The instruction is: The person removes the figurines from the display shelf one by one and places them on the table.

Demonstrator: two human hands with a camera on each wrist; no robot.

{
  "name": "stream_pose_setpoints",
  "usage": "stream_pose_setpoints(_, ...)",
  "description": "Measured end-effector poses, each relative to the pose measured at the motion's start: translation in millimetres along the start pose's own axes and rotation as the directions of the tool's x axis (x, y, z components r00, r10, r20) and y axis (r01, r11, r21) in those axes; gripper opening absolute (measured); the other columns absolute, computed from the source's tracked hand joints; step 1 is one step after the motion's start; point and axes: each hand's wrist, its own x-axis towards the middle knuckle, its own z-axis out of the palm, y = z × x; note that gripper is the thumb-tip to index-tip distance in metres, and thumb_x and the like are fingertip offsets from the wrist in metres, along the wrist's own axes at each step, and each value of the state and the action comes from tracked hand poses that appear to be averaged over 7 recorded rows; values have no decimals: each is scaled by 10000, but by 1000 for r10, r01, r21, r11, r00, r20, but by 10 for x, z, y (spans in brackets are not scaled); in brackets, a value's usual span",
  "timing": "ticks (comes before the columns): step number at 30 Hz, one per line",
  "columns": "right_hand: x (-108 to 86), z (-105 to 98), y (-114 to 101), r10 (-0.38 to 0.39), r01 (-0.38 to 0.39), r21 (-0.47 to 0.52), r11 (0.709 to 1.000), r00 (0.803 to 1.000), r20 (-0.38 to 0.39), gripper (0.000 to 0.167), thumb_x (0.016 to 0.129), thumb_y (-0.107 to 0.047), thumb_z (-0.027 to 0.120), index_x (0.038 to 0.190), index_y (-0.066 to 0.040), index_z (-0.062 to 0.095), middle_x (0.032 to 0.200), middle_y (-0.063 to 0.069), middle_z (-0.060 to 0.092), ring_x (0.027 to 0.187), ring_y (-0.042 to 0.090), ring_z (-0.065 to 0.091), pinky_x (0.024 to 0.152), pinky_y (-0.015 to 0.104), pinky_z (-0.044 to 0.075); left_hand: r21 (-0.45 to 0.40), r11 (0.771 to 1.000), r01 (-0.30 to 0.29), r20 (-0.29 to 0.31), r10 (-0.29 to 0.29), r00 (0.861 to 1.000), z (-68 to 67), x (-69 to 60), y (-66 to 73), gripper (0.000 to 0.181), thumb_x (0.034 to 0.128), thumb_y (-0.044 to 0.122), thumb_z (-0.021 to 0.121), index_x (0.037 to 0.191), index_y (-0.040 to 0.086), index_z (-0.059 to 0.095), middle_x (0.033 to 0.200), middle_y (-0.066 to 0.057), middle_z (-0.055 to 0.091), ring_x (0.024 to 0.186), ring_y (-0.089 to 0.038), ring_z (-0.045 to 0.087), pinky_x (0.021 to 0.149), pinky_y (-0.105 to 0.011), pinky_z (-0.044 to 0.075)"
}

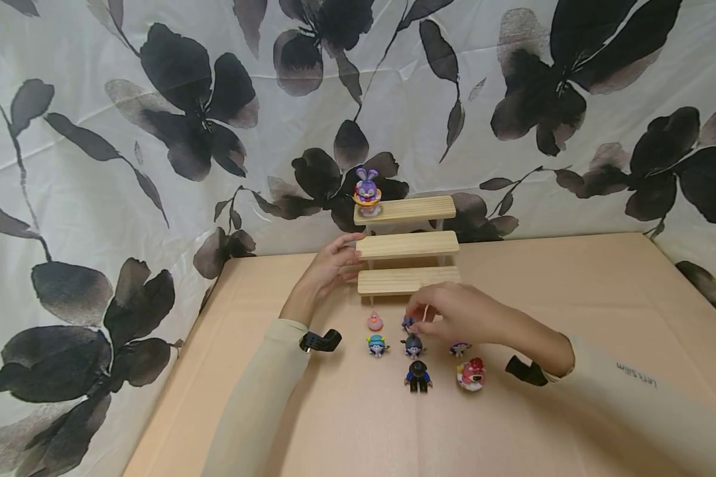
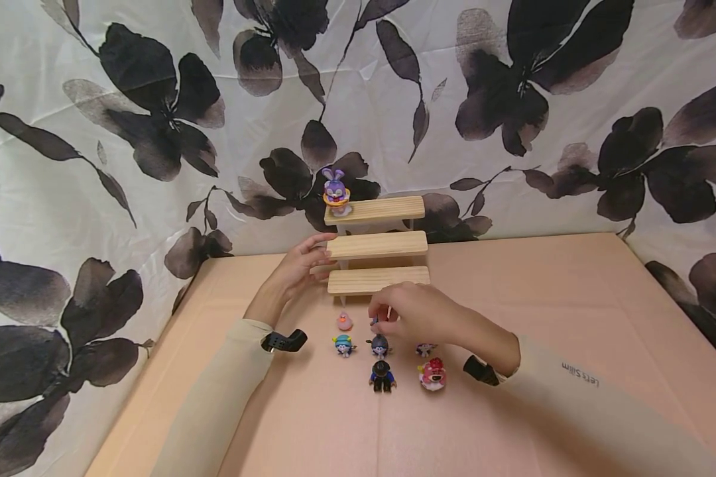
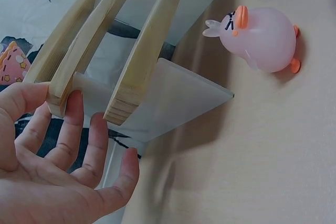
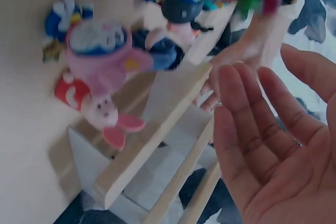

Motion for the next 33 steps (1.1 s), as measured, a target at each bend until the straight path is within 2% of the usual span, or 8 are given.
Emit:
stream_pose_setpoints(9, 202, -176, 105, 30, -27, 26, 999, 990, -140, 299, 927, -223, 747, 1196, -110, 680, 943, -85, 699, 828, 103, 655, 697, 272, 532, 17, 1000, 9, 5, -9, 1000, -18, 14, -1, 440, 972, 102, 619, 1394, 221, 588, 1152, -70, 609, 1255, -413, 529, 1050, -569, 447)
stream_pose_setpoints(15, 332, -266, 181, 65, -51, 72, 996, 974, -218, 295, 933, -247, 749, 1196, -142, 667, 974, -50, 706, 874, 126, 659, 739, 306, 552, 21, 1000, 12, 0, -12, 1000, -19, 19, 3, 448, 970, 95, 615, 1399, 222, 586, 1150, -76, 608, 1201, -370, 561, 1053, -579, 444)
stream_pose_setpoints(20, 443, -315, 246, 49, -20, 108, 994, 961, -271, 336, 928, -210, 754, 1222, -82, 655, 992, 4, 709, 875, 159, 666, 748, 340, 567, 26, 1000, 15, -4, -15, 1000, -16, 27, -1, 459, 960, 86, 618, 1396, 225, 590, 1140, -77, 613, 1144, -317, 586, 1051, -574, 449)
stream_pose_setpoints(26, 574, -355, 303, 34, 1, 104, 995, 941, -336, 388, 923, -202, 760, 1264, -62, 640, 1033, 50, 706, 917, 202, 686, 792, 404, 590, 25, 1000, 15, -5, -15, 1000, -10, 25, 3, 465, 950, 83, 620, 1389, 232, 593, 1146, -81, 609, 1202, -360, 569, 1067, -589, 427)
stream_pose_setpoints(33, 744, -407, 330, 68, -11, 146, 989, 920, -387, 442, 931, -197, 748, 1322, -53, 600, 1113, 103, 684, 971, 233, 688, 841, 443, 584, 26, 1000, 16, -2, -16, 1000, -15, 31, -1, 455, 958, 93, 615, 1388, 239, 592, 1162, -87, 609, 1252, -394, 547, 1072, -595, 420)
